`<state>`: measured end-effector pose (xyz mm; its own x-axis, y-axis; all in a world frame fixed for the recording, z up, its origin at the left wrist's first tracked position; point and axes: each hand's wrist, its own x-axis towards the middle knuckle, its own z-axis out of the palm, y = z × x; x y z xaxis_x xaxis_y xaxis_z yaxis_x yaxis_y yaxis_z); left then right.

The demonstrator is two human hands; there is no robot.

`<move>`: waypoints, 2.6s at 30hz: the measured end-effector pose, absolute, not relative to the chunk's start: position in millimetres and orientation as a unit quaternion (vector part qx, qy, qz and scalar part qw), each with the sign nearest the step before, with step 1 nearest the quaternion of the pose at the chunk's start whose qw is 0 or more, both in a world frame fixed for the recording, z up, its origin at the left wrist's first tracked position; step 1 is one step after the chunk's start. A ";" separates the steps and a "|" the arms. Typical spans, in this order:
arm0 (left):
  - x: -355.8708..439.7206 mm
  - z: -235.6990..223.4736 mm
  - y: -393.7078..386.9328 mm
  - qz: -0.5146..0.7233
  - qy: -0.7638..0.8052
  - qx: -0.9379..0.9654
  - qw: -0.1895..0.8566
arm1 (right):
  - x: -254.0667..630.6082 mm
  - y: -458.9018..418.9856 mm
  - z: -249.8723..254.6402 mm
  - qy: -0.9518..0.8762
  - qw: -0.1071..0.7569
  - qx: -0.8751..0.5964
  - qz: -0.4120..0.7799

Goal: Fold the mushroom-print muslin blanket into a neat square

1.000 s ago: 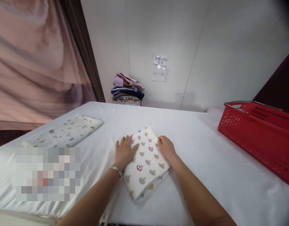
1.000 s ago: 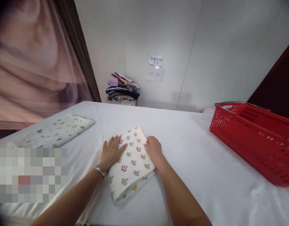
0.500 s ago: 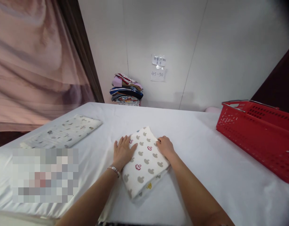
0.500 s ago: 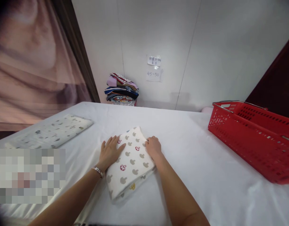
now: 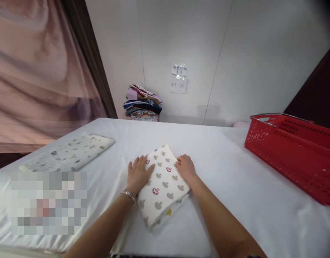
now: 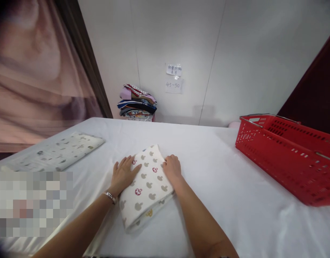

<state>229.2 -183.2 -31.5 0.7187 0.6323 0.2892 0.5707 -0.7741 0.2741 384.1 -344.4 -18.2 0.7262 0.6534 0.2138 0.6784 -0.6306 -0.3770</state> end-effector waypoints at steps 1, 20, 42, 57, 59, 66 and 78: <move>229.3 -31.1 -183.5 0.185 0.326 0.923 0.083 | 381.9 -344.1 -17.6 -0.375 0.212 -0.902 -0.042; 228.1 -31.8 -182.3 0.199 0.318 0.923 0.089 | 385.1 -341.6 -22.6 -0.365 0.221 -0.904 -0.019; 228.0 -31.2 -182.0 0.198 0.323 0.921 0.094 | 383.5 -343.9 -19.1 -0.377 0.231 -0.897 -0.013; 227.8 -32.6 -181.3 0.197 0.324 0.920 0.101 | 404.5 -345.7 -21.9 -0.310 0.294 -0.899 0.099; 227.8 -33.2 -180.8 0.197 0.325 0.919 0.102 | 405.5 -346.3 -21.4 -0.320 0.275 -0.900 0.112; 227.9 -32.2 -181.1 0.196 0.326 0.920 0.096 | 402.0 -346.2 -20.9 -0.341 0.287 -0.888 0.112; 227.6 -29.1 -183.1 0.195 0.327 0.919 0.100 | 384.2 -349.2 2.0 -0.376 0.262 -0.887 0.047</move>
